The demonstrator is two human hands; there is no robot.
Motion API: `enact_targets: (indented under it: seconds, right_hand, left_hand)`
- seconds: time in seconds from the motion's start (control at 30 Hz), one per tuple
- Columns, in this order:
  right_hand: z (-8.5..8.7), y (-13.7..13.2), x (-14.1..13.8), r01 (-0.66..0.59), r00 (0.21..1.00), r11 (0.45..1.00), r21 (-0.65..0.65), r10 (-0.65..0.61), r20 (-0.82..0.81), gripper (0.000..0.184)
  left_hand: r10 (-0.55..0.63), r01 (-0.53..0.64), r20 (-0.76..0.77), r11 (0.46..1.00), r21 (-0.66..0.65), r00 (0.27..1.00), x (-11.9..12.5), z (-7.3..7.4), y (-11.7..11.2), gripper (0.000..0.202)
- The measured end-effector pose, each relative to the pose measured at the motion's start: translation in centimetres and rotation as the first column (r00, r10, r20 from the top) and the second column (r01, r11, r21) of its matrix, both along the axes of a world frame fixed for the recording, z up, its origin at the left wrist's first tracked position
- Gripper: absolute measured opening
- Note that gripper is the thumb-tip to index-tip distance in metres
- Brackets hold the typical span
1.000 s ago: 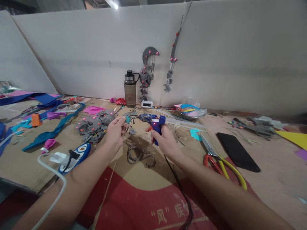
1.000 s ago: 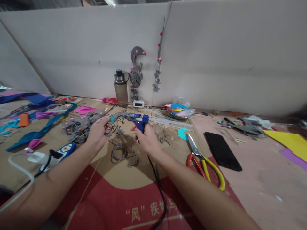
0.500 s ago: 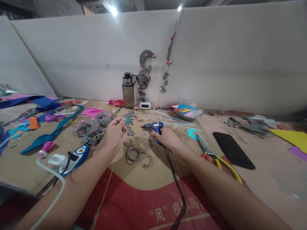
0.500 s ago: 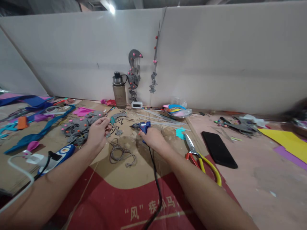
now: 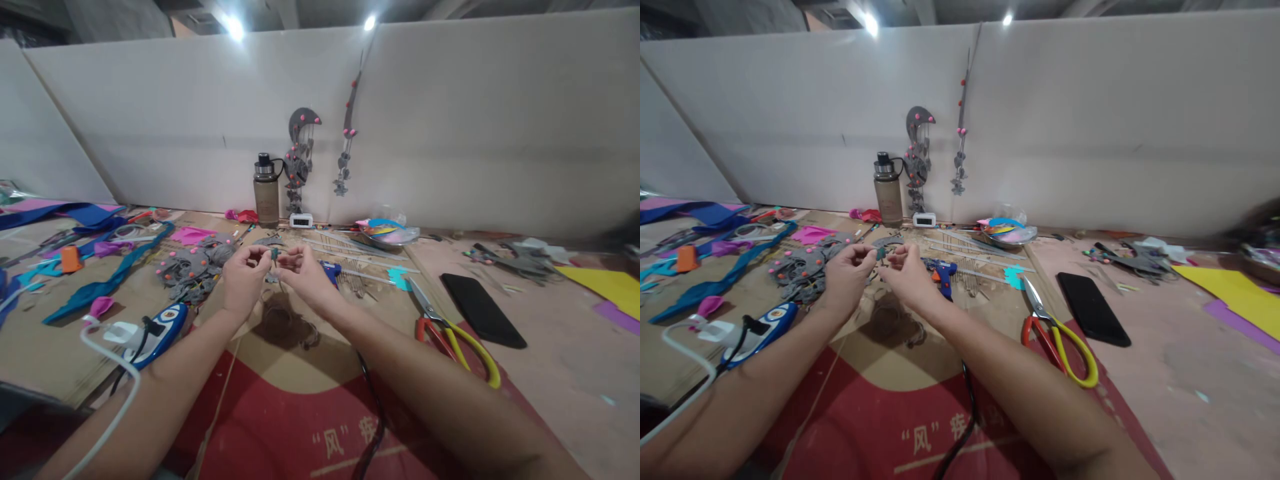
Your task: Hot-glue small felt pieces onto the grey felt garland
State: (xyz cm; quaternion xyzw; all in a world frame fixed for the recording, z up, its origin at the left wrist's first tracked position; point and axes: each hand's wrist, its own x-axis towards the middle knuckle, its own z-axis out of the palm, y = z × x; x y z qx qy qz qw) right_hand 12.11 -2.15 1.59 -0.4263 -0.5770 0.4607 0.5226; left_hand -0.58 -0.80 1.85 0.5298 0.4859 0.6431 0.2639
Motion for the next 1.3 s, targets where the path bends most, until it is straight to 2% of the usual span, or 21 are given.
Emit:
enact_targets:
  seconds: [0.07, 0.1, 0.17, 0.27, 0.37, 0.47, 0.67, 0.9, 1.17, 1.3]
  right_hand:
    - [-0.2, 0.4, -1.1, -0.058, 0.991, 0.996, -0.069, 0.049, -0.126, 0.041]
    - [-0.2, 0.5, -1.4, -0.049, 0.989, 0.997, -0.053, 0.041, -0.141, 0.039]
    - [0.0, 0.5, -1.5, 0.013, 0.995, 0.998, 0.057, -0.007, -0.095, 0.028]
    - [0.3, 0.4, -1.1, 0.083, 0.996, 0.975, 0.205, -0.087, 0.007, 0.013]
    - [0.4, 0.4, -0.8, 0.128, 0.99, 0.97, 0.206, -0.138, 0.038, 0.014]
    - [0.3, 0.5, -0.6, 0.155, 0.984, 0.969, 0.191, -0.168, 0.056, 0.016]
    - [-0.1, 0.9, -0.3, 0.189, 0.975, 0.966, 0.178, -0.206, 0.086, 0.019]
    - [0.4, 0.7, -0.1, 0.202, 0.971, 0.968, 0.151, -0.218, 0.095, 0.017]
    - [0.0, 1.0, 0.3, 0.223, 0.963, 0.958, 0.178, -0.246, 0.113, 0.016]
    - [0.2, 1.1, 0.4, 0.183, 0.979, 0.971, 0.156, -0.194, 0.062, 0.02]
  left_hand:
    - [0.024, -0.024, -0.04, 1.0, -0.003, 0.999, -0.2, 0.1, 0.0, 0.01]
    - [0.024, -0.024, -0.035, 1.0, -0.006, 0.999, -0.2, 0.2, 0.0, 0.01]
    - [-0.001, 0.001, 0.026, 1.0, -0.004, 1.0, -0.2, 0.1, 0.2, 0.011]
    - [-0.093, 0.099, 0.19, 0.995, -0.023, 0.977, 0.1, -0.1, 0.4, 0.013]
    - [-0.171, 0.211, 0.328, 0.974, -0.089, 0.929, 0.4, 0.0, 0.3, 0.015]
    - [-0.194, 0.271, 0.388, 0.95, -0.153, 0.901, 0.6, 0.3, 0.0, 0.018]
    - [-0.198, 0.302, 0.406, 0.93, -0.208, 0.892, 0.6, 0.3, -0.2, 0.022]
    - [-0.252, 0.346, 0.391, 0.919, -0.19, 0.885, 0.8, 0.1, -0.2, 0.019]
    - [-0.285, 0.359, 0.343, 0.916, -0.177, 0.895, 0.9, 0.1, -0.2, 0.018]
    - [-0.308, 0.383, 0.35, 0.908, -0.17, 0.885, 0.8, 0.0, -0.1, 0.019]
